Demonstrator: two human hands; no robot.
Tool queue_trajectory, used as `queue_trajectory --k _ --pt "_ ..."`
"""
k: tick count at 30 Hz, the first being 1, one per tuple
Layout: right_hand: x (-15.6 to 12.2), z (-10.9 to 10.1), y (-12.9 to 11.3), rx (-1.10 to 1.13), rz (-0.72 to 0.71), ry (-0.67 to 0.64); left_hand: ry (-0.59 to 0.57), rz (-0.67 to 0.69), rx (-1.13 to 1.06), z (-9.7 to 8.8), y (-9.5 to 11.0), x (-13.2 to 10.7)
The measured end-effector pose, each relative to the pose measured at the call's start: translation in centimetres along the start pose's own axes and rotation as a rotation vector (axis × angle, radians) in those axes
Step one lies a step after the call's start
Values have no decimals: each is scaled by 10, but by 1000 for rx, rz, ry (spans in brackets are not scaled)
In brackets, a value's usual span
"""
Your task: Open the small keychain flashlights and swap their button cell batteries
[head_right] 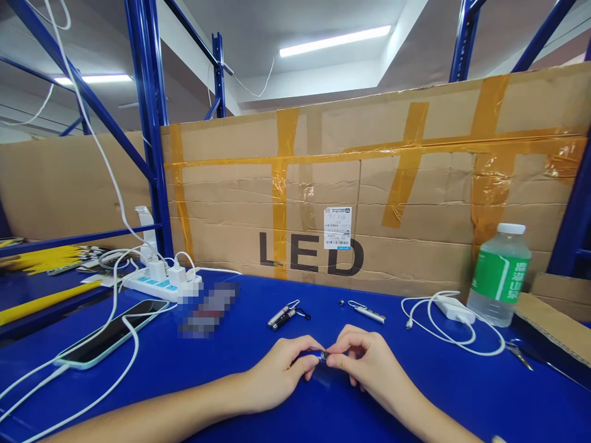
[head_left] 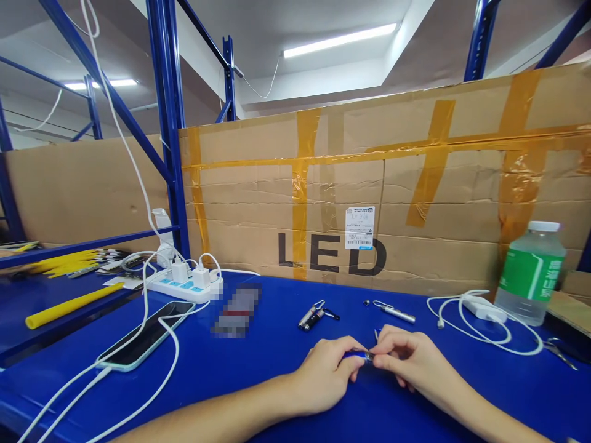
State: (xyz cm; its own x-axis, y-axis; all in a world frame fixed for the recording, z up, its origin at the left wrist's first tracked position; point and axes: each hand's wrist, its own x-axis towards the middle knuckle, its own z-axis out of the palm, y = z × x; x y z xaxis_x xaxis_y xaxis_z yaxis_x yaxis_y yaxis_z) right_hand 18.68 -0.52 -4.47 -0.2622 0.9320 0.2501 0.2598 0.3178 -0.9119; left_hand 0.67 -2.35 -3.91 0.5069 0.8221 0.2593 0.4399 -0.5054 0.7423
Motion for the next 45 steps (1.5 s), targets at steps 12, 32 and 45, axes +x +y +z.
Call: queue_trajectory --k 12,32,45 --pt "-5 -2 -15 -189 38 -47 -56 30 169 0 0 -6" --pt "-7 1 -7 -21 138 -136 61 100 86 2 1 -5" --pt "-6 2 -3 -51 183 -138 189 95 124 4 1 -5"
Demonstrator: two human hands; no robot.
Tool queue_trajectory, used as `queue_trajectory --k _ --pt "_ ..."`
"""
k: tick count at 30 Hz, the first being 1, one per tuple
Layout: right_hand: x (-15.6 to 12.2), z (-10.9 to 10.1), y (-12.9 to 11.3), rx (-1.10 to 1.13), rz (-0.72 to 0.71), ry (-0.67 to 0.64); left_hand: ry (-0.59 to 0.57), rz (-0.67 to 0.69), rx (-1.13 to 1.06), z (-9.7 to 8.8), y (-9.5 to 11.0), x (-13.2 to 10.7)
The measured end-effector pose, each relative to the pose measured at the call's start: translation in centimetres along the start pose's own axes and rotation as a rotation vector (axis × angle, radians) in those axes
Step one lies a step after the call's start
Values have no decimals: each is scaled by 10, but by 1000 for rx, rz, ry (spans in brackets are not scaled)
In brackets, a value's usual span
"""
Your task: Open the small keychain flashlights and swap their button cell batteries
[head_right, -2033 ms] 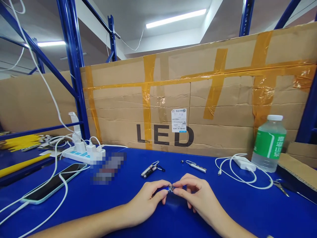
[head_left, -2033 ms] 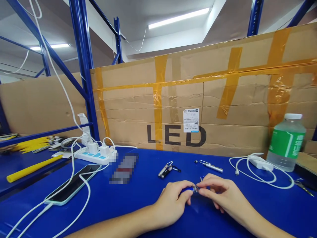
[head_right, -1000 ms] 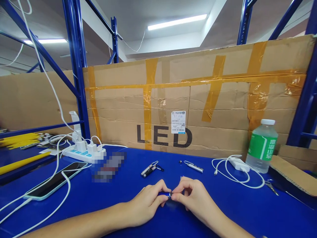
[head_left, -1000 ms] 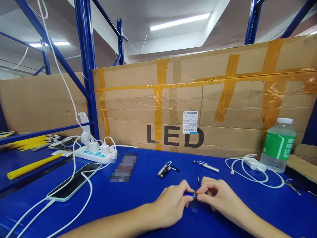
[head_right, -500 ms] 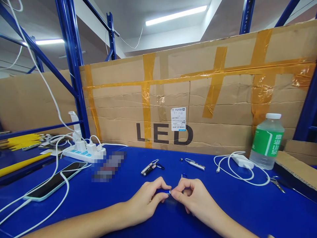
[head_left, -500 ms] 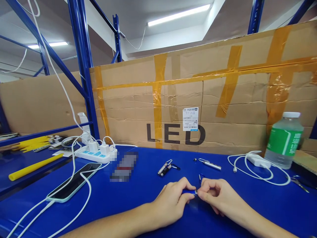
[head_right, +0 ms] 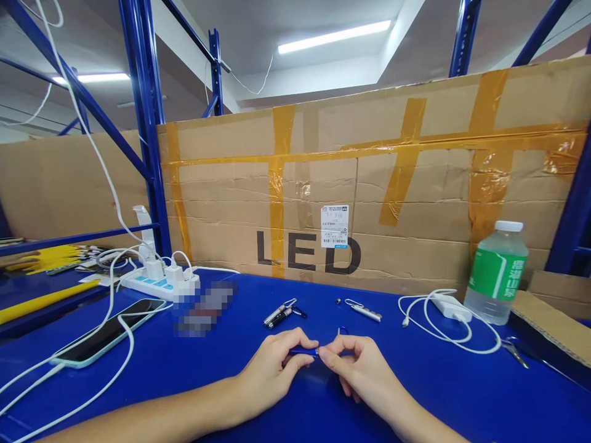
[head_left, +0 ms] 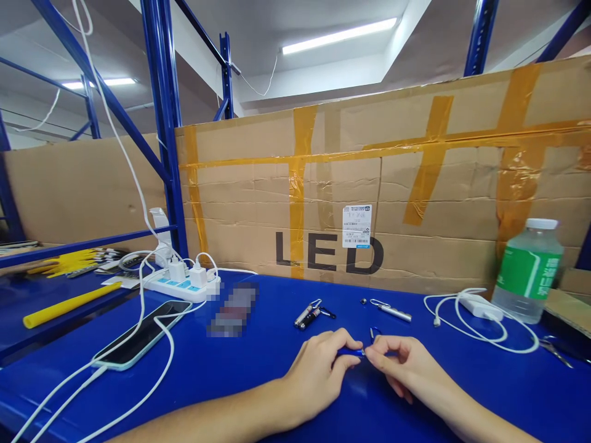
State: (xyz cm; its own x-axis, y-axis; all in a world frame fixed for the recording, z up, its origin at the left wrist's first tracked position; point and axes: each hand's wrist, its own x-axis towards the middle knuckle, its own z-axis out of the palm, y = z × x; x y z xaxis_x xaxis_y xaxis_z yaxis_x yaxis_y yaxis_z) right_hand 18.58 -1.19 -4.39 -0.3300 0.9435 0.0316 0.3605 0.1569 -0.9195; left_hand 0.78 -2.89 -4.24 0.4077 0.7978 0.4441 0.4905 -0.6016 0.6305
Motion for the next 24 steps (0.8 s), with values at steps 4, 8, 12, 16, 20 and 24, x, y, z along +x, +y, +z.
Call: queue_trajectory --k 4,8,12,16,20,24 --pt "1 -1 4 5 -10 -13 12 -2 -8 0 -1 0" --pt "2 -1 3 14 -6 -9 24 -17 -19 1 -2 0" --pt "2 -2 4 44 -5 -41 28 -14 -44 1 -1 0" --pt "4 -4 7 93 -40 -104 4 -19 -76 -1 2 0" --pt "4 -4 3 118 -41 -120 -20 -5 -151 -3 4 0" --pt "0 -3 -5 148 -17 -101 -47 23 -168 -3 6 1"
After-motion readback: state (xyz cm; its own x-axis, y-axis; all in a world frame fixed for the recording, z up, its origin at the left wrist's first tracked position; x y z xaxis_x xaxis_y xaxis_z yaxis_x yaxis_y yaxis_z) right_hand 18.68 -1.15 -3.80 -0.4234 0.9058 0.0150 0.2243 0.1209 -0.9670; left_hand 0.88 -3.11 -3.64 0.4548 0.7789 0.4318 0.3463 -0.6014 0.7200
